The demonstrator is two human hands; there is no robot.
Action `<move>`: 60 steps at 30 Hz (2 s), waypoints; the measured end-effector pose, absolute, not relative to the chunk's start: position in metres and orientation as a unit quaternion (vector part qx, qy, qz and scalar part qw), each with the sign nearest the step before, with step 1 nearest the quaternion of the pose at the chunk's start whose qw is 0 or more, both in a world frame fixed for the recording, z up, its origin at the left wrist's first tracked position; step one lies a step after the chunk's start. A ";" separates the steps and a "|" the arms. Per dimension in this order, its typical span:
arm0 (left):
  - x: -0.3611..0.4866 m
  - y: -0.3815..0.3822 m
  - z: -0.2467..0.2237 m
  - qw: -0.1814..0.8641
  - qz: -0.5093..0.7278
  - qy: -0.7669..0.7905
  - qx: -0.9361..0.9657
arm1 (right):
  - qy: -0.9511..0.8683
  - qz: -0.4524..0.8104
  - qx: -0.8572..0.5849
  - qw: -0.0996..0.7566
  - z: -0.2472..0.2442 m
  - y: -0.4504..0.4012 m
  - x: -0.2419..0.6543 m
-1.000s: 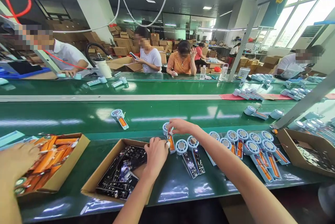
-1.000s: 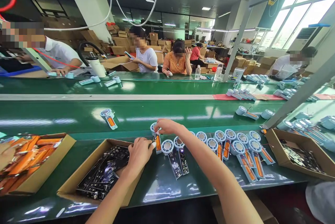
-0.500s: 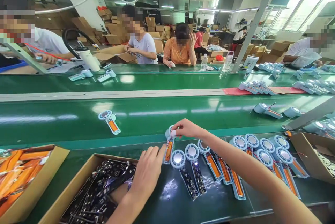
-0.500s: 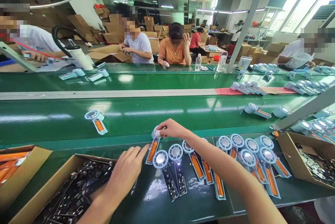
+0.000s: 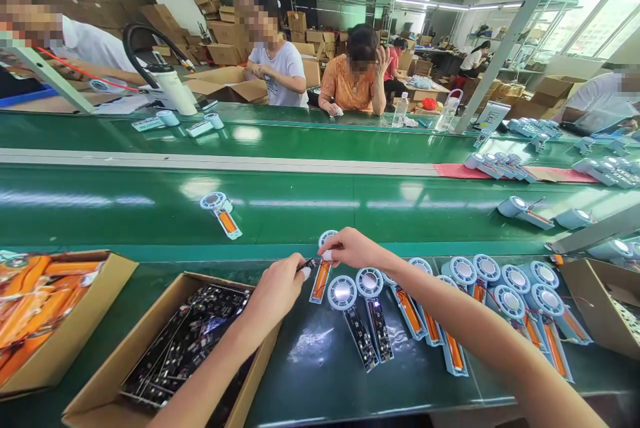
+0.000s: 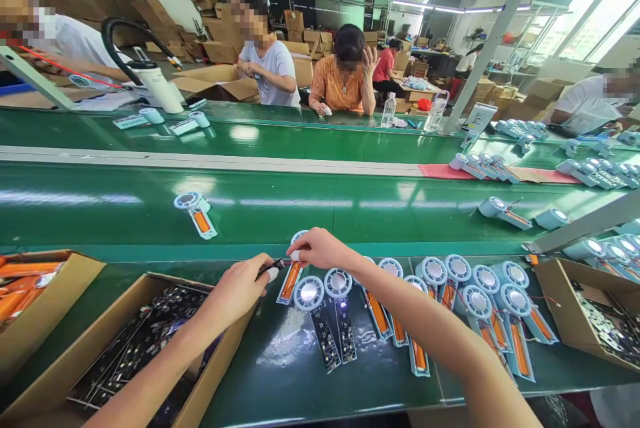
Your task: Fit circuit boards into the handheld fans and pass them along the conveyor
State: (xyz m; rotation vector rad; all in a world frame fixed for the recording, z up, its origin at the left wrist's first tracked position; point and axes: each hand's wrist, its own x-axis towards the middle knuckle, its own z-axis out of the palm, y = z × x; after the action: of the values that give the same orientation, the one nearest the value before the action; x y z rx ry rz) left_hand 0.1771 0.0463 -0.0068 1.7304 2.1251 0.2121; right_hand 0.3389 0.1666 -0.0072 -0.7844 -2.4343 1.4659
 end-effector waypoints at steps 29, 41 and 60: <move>0.198 0.038 -0.012 0.166 0.144 0.775 0.592 | -0.923 0.202 -0.318 0.076 0.004 0.131 0.322; 0.184 0.039 -0.019 0.207 0.229 0.739 0.599 | -0.910 0.225 -0.325 0.128 -0.011 0.134 0.320; 0.176 0.048 -0.025 0.347 0.382 0.665 0.539 | -0.854 0.360 -0.314 0.207 -0.021 0.144 0.329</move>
State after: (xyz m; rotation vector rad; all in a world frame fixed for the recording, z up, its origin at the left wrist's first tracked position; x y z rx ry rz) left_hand 0.1763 0.0478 -0.0255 1.3982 1.7261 0.9922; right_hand 0.3293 0.1442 -0.0210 -0.8759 -2.3780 1.0022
